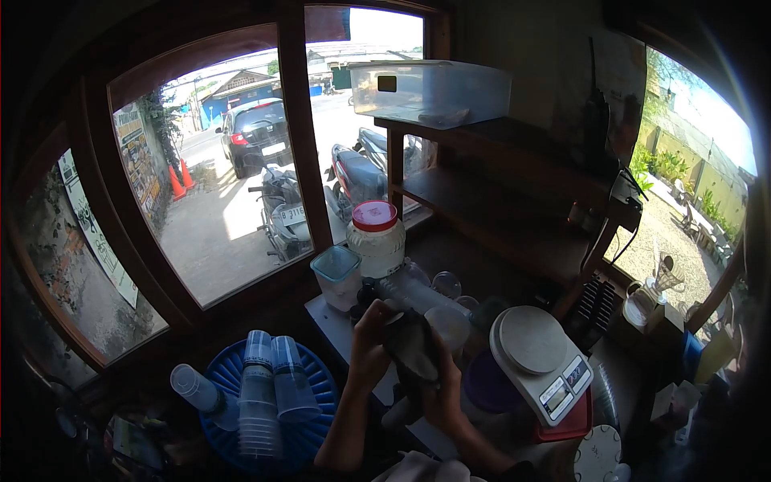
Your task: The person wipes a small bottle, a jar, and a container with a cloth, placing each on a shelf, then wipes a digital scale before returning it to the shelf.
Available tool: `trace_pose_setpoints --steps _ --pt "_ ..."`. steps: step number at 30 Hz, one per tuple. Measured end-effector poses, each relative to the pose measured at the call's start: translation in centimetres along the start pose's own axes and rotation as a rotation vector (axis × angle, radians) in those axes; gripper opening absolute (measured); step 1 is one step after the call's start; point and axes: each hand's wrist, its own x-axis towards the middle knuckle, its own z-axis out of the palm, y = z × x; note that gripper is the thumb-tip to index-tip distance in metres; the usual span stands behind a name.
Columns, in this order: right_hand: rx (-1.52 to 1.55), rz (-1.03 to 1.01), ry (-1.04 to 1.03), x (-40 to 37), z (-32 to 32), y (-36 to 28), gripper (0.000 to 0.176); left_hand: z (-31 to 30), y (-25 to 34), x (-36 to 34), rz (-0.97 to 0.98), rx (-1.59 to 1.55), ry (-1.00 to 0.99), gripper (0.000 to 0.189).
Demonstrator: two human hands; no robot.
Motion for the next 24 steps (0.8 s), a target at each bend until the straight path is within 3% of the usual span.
trace_pose_setpoints --steps 5,6,8,9,12,13,16,19,20,22,23,24 --pt "0.371 0.108 0.252 -0.2 0.0 1.4 0.031 0.6 -0.6 -0.7 -0.114 -0.193 -0.223 0.034" --pt "0.367 0.194 0.208 0.0 -0.4 1.0 0.030 0.5 -1.1 -0.9 -0.136 -0.219 -0.250 0.034" --pt "0.357 0.367 0.118 0.2 -1.4 0.7 0.030 1.2 -1.7 -1.1 -0.069 -0.287 -0.128 0.032" --pt "0.110 0.311 0.090 0.2 -1.3 1.7 0.031 1.2 -2.3 -0.9 -0.031 -0.305 -0.085 0.035" --pt "-0.004 0.204 0.245 -0.6 -1.4 1.2 0.031 1.5 -2.6 -0.4 -0.037 -0.350 0.035 0.042" --pt "0.270 0.220 0.415 -1.1 -1.3 1.9 0.031 1.2 -2.9 -0.2 -0.060 -0.397 0.038 0.042" --pt "0.663 0.187 0.683 -0.5 -0.9 -1.4 0.032 1.1 -3.0 -0.5 -0.161 -0.392 0.034 0.048" --pt "0.204 0.057 0.124 -1.1 -1.3 2.3 0.045 1.3 -4.2 -1.3 -0.294 -0.527 -0.052 0.044" --pt "0.007 -0.026 0.018 -0.5 -1.1 1.5 0.049 2.2 -3.8 -1.5 -0.340 -0.663 0.084 0.044" --pt "-0.393 -0.293 -0.096 0.9 -0.5 -0.8 0.061 4.0 -2.9 -2.0 -0.393 -0.860 0.297 0.046" --pt "-0.368 -0.271 -0.084 0.8 -0.3 -0.3 0.066 4.4 -2.8 -2.1 -0.398 -0.923 0.371 0.046" --pt "-0.354 -0.305 -0.087 0.7 -0.3 0.1 0.059 4.2 -3.1 -1.8 -0.370 -0.920 0.373 0.047"
